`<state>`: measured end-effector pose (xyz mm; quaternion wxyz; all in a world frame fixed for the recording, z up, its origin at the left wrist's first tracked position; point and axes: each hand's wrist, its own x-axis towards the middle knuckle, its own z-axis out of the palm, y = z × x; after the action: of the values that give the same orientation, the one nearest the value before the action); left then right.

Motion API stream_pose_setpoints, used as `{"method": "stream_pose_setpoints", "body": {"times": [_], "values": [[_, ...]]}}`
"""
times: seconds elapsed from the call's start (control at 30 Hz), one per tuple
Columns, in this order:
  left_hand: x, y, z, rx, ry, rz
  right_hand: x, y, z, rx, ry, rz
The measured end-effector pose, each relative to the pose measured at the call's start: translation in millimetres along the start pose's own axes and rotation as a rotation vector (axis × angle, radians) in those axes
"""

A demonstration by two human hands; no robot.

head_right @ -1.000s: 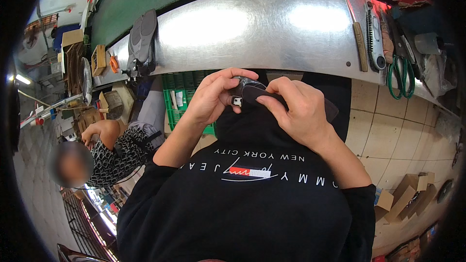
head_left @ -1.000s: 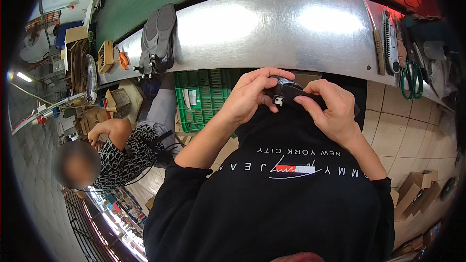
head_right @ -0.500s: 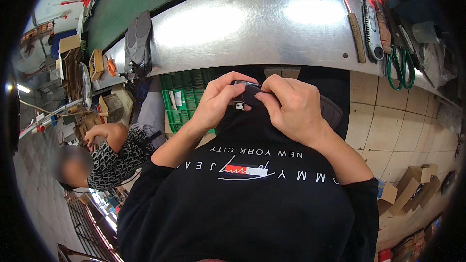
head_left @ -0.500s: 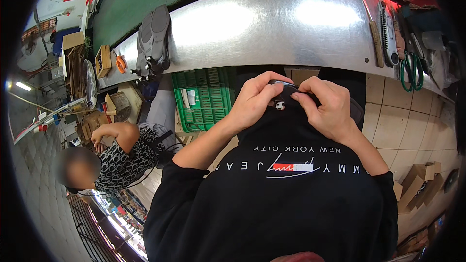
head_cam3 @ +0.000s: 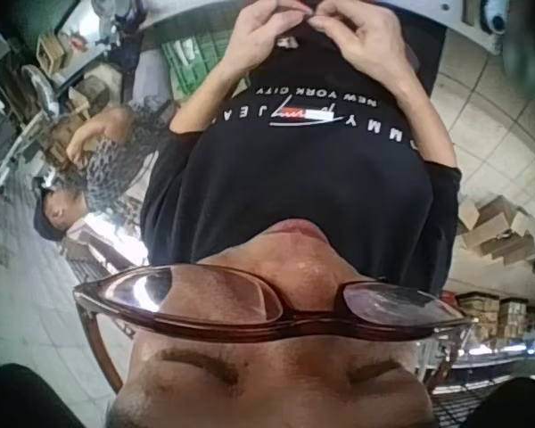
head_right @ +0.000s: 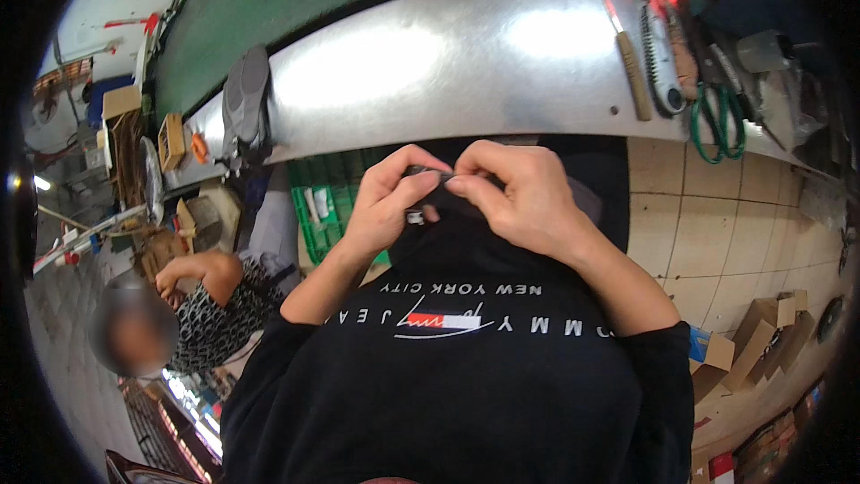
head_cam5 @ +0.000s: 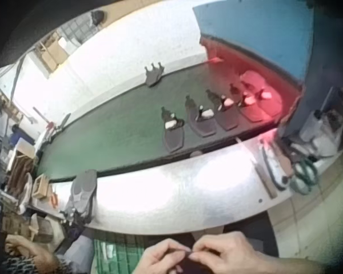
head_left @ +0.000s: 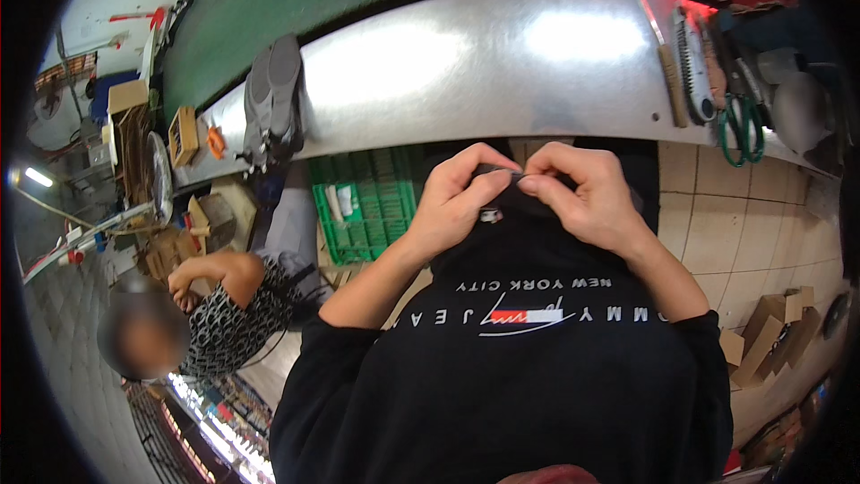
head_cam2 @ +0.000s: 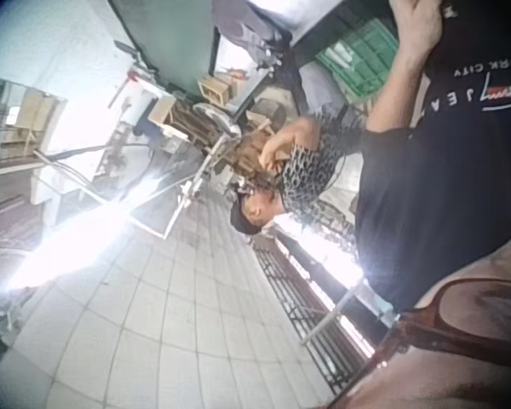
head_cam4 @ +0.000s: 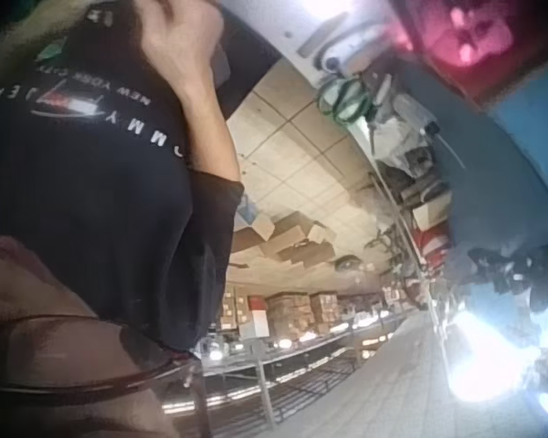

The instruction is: Manually assemble and align shoe upper and sole components at a production workbench.

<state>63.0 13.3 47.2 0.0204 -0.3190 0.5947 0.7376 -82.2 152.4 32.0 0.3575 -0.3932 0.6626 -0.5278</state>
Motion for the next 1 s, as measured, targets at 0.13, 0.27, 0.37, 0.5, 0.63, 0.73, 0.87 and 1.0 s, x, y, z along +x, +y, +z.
{"method": "stream_pose_setpoints", "body": {"times": [0.13,0.27,0.37,0.5,0.63,0.73,0.87,1.0], "values": [[10.8,6.1,-18.7,-0.119,0.018,0.132,29.1,0.4,-32.0,-0.13,0.213,-0.289],[17.3,0.5,-60.8,-0.561,0.249,0.169,58.9,13.9,-97.1,-0.552,0.74,-0.388],[19.5,-23.3,-72.3,-0.782,0.342,0.121,64.4,42.8,-100.2,-1.027,0.597,-0.232],[40.5,-51.4,-60.6,-1.022,0.392,0.098,60.4,64.2,-106.3,-1.024,0.422,-0.022],[47.0,-38.9,-56.1,-1.126,0.361,-0.008,65.0,103.3,-108.9,-1.026,0.422,-0.275],[39.6,-33.1,-50.1,-1.204,0.375,-0.064,46.2,59.7,-52.7,-0.097,0.228,-0.067],[50.5,-17.9,-28.3,-1.342,0.268,-0.162,22.3,-6.4,19.3,0.099,-0.09,0.041],[54.9,-19.3,-11.4,-1.279,0.028,-0.306,19.1,3.0,50.2,0.282,-0.034,0.064]]}}
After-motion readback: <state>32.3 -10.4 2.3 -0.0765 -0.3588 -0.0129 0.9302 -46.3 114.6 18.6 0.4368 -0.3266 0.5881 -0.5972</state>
